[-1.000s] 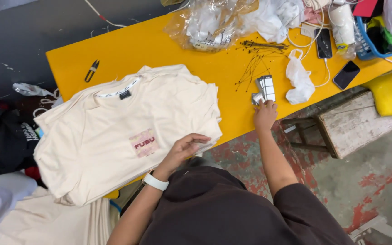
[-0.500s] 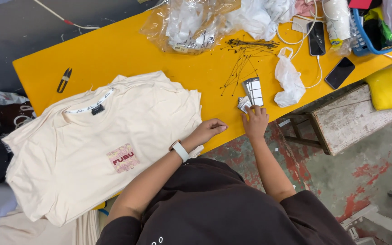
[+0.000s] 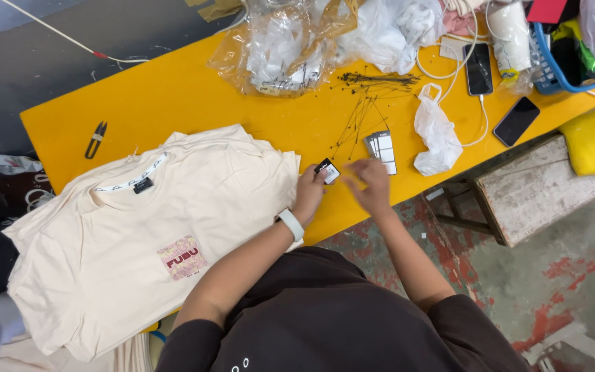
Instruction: Attaching brand tags to t-shirts and stacking them on a work table in a factory setting.
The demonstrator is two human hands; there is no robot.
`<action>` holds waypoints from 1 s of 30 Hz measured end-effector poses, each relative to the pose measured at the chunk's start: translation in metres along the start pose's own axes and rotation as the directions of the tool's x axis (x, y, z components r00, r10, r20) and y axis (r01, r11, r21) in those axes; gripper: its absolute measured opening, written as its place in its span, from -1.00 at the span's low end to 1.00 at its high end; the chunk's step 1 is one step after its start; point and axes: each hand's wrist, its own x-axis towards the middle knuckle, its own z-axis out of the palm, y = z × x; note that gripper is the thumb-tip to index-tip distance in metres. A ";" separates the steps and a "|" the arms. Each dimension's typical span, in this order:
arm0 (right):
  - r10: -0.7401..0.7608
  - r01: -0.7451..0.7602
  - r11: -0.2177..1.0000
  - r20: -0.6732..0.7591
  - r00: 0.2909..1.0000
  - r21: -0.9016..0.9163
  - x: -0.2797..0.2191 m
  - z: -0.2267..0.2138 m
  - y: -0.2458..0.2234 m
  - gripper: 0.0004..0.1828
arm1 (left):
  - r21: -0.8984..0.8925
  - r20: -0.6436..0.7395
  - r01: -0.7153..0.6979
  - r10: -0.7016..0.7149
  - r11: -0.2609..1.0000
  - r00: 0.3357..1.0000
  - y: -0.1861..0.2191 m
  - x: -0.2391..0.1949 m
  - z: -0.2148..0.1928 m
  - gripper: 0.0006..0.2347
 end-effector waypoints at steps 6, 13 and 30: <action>0.779 -0.787 0.607 -0.115 0.617 -0.107 0.007 -0.018 0.098 -0.48 | 0.173 0.062 -0.159 0.150 0.972 0.987 -0.005 0.018 -0.055 -0.87; 0.874 -0.871 0.482 -0.117 0.471 0.094 -0.013 -0.002 0.152 -0.64 | -0.042 0.086 -0.044 0.047 0.998 0.995 -0.006 0.015 -0.069 -0.84; 0.679 -0.793 0.467 0.416 0.605 0.391 0.073 -0.030 0.012 -0.61 | -0.045 0.308 0.030 -0.015 0.999 0.951 0.038 -0.012 -0.042 -0.76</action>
